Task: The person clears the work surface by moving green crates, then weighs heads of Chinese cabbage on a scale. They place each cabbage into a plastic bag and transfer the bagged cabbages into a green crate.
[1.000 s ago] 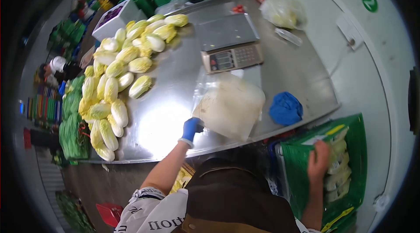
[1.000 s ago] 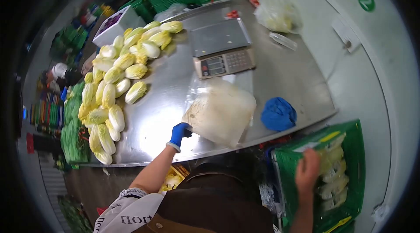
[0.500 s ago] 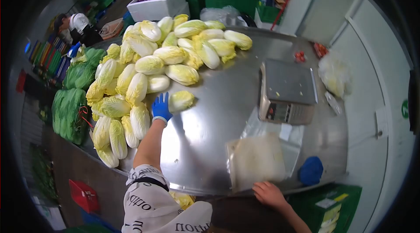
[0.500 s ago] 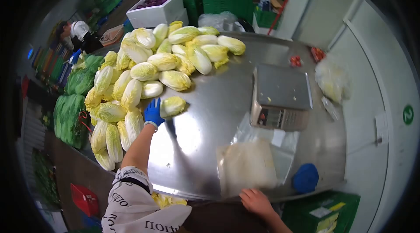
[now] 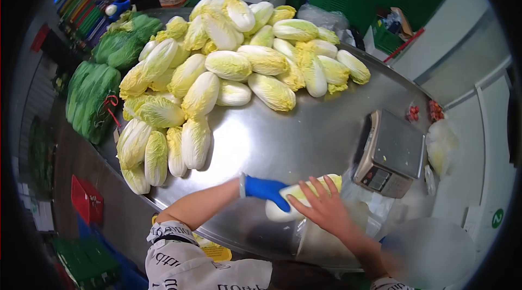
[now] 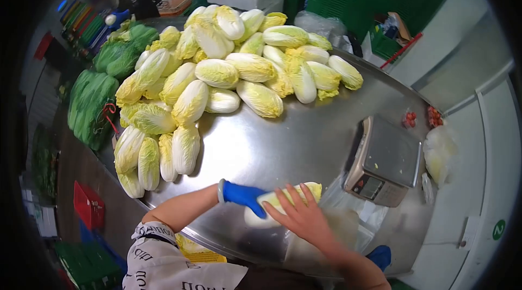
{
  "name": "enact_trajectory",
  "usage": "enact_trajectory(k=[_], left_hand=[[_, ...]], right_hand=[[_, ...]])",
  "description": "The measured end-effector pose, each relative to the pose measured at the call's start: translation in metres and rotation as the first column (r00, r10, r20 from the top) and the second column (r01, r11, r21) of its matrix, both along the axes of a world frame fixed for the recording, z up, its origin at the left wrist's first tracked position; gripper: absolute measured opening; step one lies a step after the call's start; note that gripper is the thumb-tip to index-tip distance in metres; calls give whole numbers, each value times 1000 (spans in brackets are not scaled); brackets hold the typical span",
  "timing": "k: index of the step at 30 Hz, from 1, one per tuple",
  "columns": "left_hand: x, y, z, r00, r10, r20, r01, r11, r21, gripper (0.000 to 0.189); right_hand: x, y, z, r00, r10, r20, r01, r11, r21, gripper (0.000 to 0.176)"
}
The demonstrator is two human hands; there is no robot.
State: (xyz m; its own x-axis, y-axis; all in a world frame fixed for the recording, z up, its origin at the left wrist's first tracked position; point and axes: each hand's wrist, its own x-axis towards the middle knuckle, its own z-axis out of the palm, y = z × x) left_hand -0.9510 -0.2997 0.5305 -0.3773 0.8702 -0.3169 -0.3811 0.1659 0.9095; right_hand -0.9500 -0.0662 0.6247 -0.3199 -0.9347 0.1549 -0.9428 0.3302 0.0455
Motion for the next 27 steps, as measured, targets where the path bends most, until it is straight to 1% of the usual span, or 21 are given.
enact_trajectory(k=[1,4,6,7,8,9,10,11,13,14,15,17,19,20,21,22,23,24,25,26,27], left_hand=[[2,-5,-6,997,65,48,-68,996,65,62],[-7,-38,-7,929,215,302,-307,903,300,52],[-20,-77,-19,742,670,-1,-670,742,19,43],[-24,-98,-34,499,840,-211,-853,520,52,38],[-25,-125,-45,218,834,-507,-954,291,68,34],[-35,-156,-57,-26,780,-625,-994,45,97,34],[-42,-183,-37,-158,608,-778,-987,-121,106,45],[-56,-222,-42,-343,260,-903,-937,-157,311,55],[-82,-283,-10,-313,-182,-932,-918,-195,346,74],[-98,-315,-11,-195,-256,-947,-905,-325,274,84],[-112,-348,-8,-141,-281,-949,-911,-339,236,93],[-131,-385,5,140,-334,-932,-872,-488,44,102],[-142,-430,0,264,-282,-922,-885,-452,-115,105],[-148,-458,-18,227,-192,-955,-915,-378,-141,105],[-153,-477,-33,220,-353,-909,-936,-340,-95,103],[-159,-449,-5,377,-170,-910,-843,-471,-261,99],[-160,-485,-32,288,-316,-904,-907,-392,-153,93],[-163,-499,-49,67,-170,-983,-966,-258,-21,83],[-169,-523,-61,-44,472,-880,-994,-111,-9,70],[-169,-517,-56,-65,831,-552,-990,-122,-67,60],[-164,-517,-52,-78,992,-100,-989,-90,-114,55]], right_hand=[[-10,-2,0,999,49,23,-49,999,-6,58],[-30,25,1,909,-231,348,253,967,-19,69],[-53,63,-5,796,-525,300,559,828,-35,74],[-66,91,-18,720,-624,304,678,726,-115,74],[-79,121,-35,629,-708,320,775,601,-195,75],[-91,148,-46,487,-767,418,873,435,-221,73],[-102,175,-56,331,-789,517,942,249,-224,72],[-115,204,-67,208,-816,539,975,131,-178,70],[-132,239,-84,55,-854,518,993,-7,-118,67],[-137,248,-90,27,-877,480,993,-30,-110,66],[-142,256,-96,-7,-897,443,993,-60,-105,65],[-149,273,-115,75,-900,429,996,45,-79,67],[-147,293,-145,110,-879,464,994,83,-78,69],[-148,307,-151,99,-864,494,994,62,-92,70],[-147,298,-135,45,-828,558,999,50,-6,70],[-145,304,-140,53,-858,511,997,17,-75,68],[-143,325,-156,112,-783,611,974,-33,-222,67],[-139,321,-143,55,-778,625,958,-136,-253,65],[-135,307,-121,29,-733,680,926,-237,-295,69],[-135,316,-119,61,-744,665,911,-231,-342,68],[-133,318,-115,74,-791,607,883,-230,-408,67]])
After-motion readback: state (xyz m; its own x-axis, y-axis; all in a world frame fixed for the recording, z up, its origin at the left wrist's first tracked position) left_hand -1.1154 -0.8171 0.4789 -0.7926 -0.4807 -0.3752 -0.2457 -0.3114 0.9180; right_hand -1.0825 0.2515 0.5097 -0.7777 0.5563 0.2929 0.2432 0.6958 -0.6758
